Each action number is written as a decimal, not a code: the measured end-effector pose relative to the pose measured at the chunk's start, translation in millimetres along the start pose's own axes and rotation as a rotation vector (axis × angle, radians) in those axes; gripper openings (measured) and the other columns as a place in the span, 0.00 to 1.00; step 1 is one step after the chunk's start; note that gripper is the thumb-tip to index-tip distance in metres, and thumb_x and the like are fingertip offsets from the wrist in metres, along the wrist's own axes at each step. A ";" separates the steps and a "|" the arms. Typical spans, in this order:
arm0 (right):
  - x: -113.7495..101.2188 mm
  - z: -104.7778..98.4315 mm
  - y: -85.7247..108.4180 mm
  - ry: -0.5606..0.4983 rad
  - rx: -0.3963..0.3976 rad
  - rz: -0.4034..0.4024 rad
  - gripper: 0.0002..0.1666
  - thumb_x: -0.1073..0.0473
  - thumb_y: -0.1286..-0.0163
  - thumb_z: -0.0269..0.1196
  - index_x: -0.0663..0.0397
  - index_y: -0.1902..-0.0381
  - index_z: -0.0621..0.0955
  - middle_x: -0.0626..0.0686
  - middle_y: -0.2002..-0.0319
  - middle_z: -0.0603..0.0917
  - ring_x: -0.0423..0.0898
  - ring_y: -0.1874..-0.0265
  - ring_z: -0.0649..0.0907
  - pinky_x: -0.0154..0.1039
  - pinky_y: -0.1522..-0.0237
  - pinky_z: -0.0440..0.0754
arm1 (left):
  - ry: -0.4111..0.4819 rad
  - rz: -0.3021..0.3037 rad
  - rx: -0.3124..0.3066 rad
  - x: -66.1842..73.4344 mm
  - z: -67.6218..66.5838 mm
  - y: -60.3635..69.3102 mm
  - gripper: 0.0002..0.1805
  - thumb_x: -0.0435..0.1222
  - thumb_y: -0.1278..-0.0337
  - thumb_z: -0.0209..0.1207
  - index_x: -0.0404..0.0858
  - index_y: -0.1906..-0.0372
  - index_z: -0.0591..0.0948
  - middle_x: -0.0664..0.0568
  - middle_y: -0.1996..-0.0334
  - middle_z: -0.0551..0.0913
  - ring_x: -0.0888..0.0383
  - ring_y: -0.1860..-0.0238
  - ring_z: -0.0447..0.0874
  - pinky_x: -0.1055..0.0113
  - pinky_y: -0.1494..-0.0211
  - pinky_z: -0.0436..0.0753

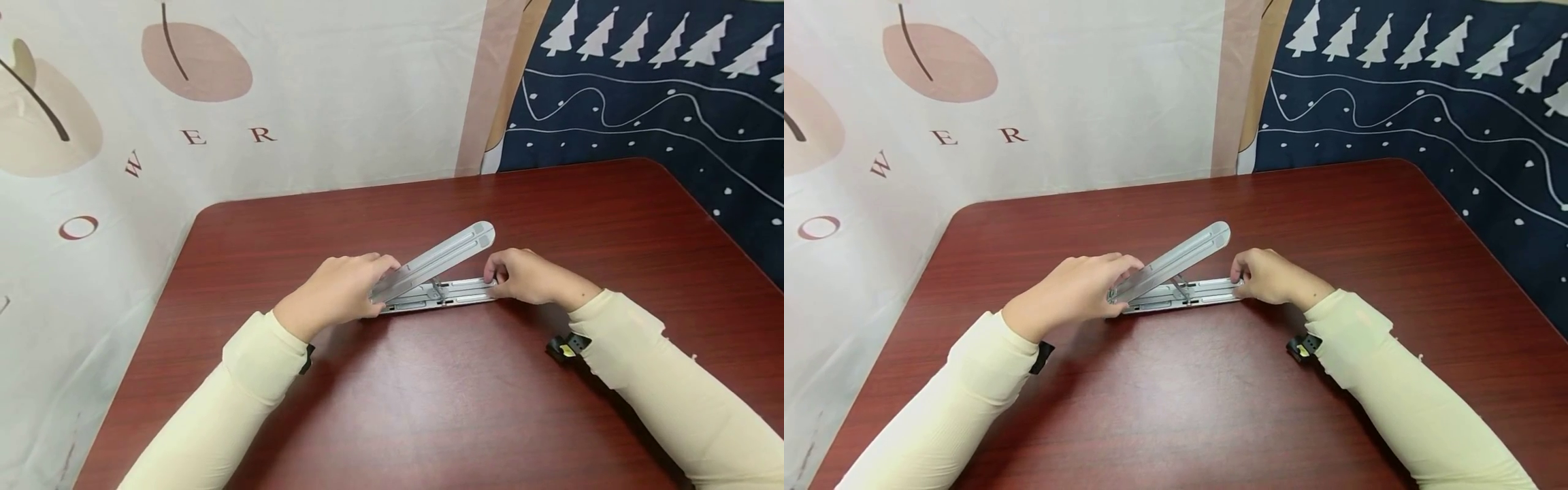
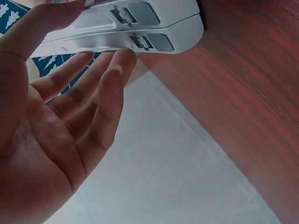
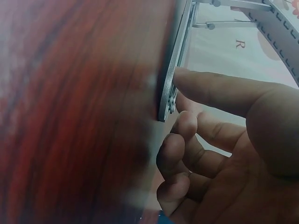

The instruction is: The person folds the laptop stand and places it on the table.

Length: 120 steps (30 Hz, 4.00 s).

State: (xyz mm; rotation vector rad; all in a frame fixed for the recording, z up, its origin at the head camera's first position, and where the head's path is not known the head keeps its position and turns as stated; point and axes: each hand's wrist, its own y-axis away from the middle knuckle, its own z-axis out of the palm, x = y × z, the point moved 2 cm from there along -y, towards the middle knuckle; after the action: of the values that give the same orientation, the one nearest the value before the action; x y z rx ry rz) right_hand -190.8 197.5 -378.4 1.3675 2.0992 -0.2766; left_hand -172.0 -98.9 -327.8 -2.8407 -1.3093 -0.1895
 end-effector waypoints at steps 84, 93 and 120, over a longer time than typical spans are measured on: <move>-35.4 32.6 25.2 -0.039 -0.120 -0.150 0.05 0.57 0.39 0.70 0.46 0.73 0.84 0.40 0.82 0.77 0.33 0.82 0.74 0.30 0.75 0.73 | 0.014 0.126 0.123 -23.7 8.4 -39.3 0.32 0.18 0.48 0.57 0.50 0.41 0.76 0.53 0.53 0.81 0.50 0.71 0.82 0.59 0.70 0.80; -41.0 34.3 25.5 -0.037 -0.130 -0.178 0.05 0.58 0.37 0.70 0.45 0.73 0.85 0.39 0.83 0.77 0.32 0.83 0.73 0.30 0.75 0.73 | -0.018 0.133 0.155 -23.4 9.9 -37.8 0.32 0.18 0.49 0.58 0.50 0.42 0.77 0.53 0.53 0.81 0.51 0.68 0.84 0.61 0.73 0.78; -32.4 26.5 21.3 -0.138 -0.106 -0.044 0.07 0.61 0.31 0.64 0.52 0.58 0.87 0.47 0.81 0.81 0.41 0.83 0.79 0.35 0.78 0.77 | 0.491 -0.357 0.045 -71.8 24.6 -19.1 0.10 0.41 0.30 0.55 0.45 0.51 0.82 0.52 0.56 0.87 0.54 0.57 0.84 0.55 0.46 0.77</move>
State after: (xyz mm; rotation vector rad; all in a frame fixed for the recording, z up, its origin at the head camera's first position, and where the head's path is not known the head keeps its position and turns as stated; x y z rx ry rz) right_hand -152.9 169.7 -376.9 1.2072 2.0020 -0.2657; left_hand -230.1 -139.4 -361.1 -2.2774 -1.6369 -0.7867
